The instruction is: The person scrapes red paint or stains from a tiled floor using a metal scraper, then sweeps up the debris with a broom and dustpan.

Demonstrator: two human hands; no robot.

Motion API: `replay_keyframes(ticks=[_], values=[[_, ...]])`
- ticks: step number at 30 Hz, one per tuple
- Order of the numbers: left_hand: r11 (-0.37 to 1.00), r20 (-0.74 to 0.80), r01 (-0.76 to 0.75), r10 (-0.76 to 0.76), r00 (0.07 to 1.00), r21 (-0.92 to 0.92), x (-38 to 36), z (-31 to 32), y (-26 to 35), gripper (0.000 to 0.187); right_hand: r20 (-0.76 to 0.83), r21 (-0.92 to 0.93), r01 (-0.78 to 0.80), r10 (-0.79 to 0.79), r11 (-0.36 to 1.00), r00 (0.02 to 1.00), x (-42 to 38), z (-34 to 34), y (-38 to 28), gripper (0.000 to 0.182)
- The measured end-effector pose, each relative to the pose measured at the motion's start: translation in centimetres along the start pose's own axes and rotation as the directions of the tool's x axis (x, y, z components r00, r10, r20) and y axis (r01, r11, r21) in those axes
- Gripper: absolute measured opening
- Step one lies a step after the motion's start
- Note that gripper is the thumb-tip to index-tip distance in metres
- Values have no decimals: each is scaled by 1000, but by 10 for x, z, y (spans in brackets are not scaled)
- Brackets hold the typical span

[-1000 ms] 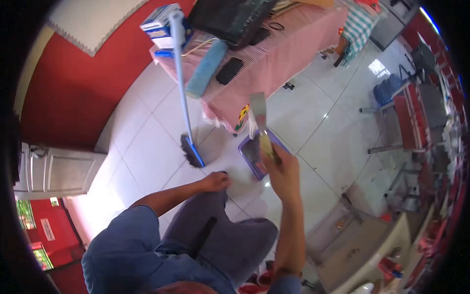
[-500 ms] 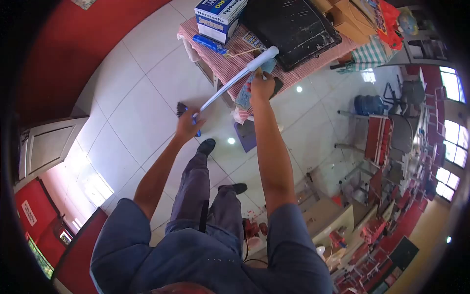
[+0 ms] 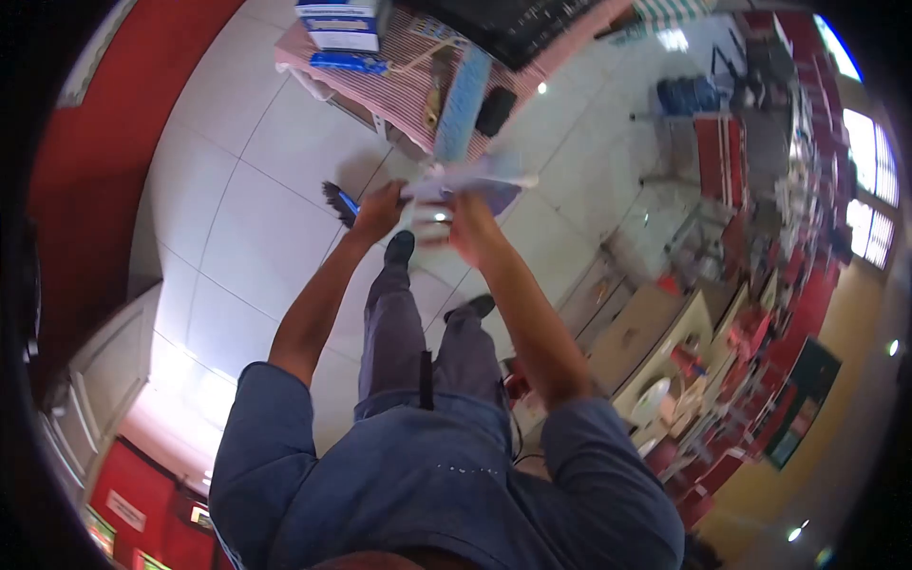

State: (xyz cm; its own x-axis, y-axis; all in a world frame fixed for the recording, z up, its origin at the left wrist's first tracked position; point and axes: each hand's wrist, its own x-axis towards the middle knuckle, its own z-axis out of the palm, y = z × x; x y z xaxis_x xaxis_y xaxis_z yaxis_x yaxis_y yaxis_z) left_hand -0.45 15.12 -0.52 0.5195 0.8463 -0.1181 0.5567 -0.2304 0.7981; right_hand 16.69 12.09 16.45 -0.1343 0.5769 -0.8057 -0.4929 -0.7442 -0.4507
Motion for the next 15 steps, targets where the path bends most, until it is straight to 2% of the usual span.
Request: replay_keyframes(ticks=[1, 2, 3, 4, 5, 6, 9, 11, 12, 14, 15], values=[[997, 103, -73, 74, 992, -7, -29, -2, 10, 20, 69, -28, -215, 217, 976, 974, -22, -10, 17, 50], [997, 243, -77, 74, 967, 2, -60, 13, 7, 22, 82, -63, -281, 286, 958, 955, -50, -12, 30, 47], [987, 308, -141, 157, 938, -75, -86, 6, 27, 26, 95, -98, -341, 350, 935, 932, -76, -14, 40, 45], [954, 335, -249, 293, 895, -170, -107, 7, 41, 30, 124, -52, -409, 412, 911, 903, -94, -24, 54, 44], [907, 385, -391, 421, 822, -159, -125, 20, 54, 34, 156, -13, -472, 468, 882, 870, -110, -36, 66, 43], [898, 491, -408, 433, 756, -165, -130, 19, 79, 37, 190, 17, -526, 514, 850, 837, -122, -49, 77, 42], [857, 653, -424, 503, 566, -293, -139, 39, 142, 38, 1, -56, -484, 485, 873, 875, -151, -89, 142, 32], [812, 728, -475, 547, 413, -341, -139, 69, 164, 39, -8, 168, -420, 427, 892, 904, -180, -121, 182, 25], [828, 721, -437, 538, 438, -352, -132, 79, 169, 42, -19, 272, -379, 399, 885, 917, -196, -136, 197, 21], [859, 709, -352, 508, 490, -373, -103, 100, 175, 50, -230, -63, -381, 359, 922, 905, -246, -137, 186, 18], [952, 698, -242, 301, 650, -184, -80, 114, 166, 59, -272, -18, -361, 343, 932, 899, -266, -147, 195, 22]])
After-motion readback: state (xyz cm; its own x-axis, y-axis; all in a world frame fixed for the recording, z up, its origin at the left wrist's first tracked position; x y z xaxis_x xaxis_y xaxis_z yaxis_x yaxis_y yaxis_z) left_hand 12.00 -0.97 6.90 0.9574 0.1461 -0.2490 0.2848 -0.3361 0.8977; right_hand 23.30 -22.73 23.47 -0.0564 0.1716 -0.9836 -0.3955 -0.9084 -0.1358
